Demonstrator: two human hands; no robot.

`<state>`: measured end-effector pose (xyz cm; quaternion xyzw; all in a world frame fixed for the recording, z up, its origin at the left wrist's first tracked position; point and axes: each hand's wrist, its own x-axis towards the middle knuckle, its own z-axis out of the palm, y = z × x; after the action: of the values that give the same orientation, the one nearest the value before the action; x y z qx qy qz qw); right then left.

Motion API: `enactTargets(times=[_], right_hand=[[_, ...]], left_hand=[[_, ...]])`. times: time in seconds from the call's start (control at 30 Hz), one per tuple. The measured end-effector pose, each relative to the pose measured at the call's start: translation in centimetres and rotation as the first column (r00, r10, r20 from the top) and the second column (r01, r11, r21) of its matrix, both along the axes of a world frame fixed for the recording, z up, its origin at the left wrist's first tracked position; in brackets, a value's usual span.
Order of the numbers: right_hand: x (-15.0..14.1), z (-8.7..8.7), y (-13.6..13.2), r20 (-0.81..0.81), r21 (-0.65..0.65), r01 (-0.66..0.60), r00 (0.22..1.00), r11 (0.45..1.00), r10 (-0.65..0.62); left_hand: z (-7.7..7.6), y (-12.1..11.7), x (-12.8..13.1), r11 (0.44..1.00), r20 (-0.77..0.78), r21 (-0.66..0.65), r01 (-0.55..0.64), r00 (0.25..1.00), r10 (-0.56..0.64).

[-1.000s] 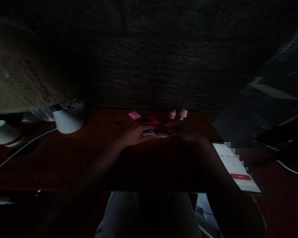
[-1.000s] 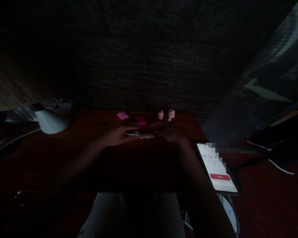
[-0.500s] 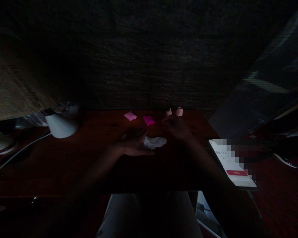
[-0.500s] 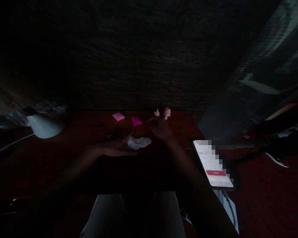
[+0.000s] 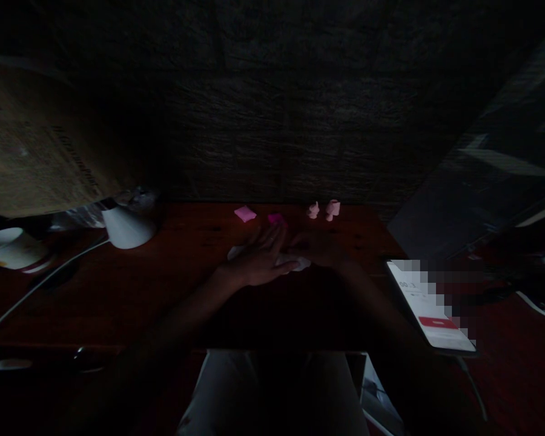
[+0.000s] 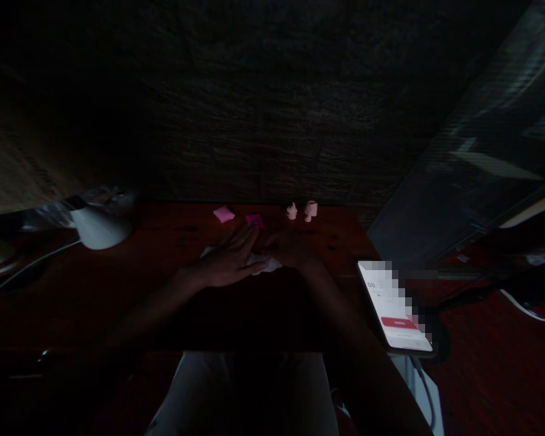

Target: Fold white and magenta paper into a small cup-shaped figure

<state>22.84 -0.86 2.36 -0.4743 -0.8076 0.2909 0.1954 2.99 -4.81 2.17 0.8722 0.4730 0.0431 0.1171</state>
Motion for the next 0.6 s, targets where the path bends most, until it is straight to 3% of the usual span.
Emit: enactTargets(times=[0.2,0.3,0.47,0.6], right_hand=[[0.1,0.1,0.4,0.146,0.143,0.141,0.976,0.980,-0.162],[0.0,-0.1,0.4,0.161,0.147,0.168,0.968,0.975,-0.191],[-0.4,-0.5,0.5,0.143,0.192,0.190,0.965,0.963,-0.219],[-0.4,-0.5,0.8,0.115,0.195,0.238,0.958,0.951,-0.263]], left_hand=[[-1.8,-0.1,2.1,1.000,-0.006,0.018,-0.004,1.000,0.004],[-2.2,-0.1,2.3,1.000,-0.033,-0.002,0.001,0.999,-0.001],[-1.5,-0.2,2.2,0.999,-0.034,-0.032,-0.008,0.999,0.007],[-0.2,0.5,2.0,0.983,-0.018,-0.180,0.016,1.000,-0.020]])
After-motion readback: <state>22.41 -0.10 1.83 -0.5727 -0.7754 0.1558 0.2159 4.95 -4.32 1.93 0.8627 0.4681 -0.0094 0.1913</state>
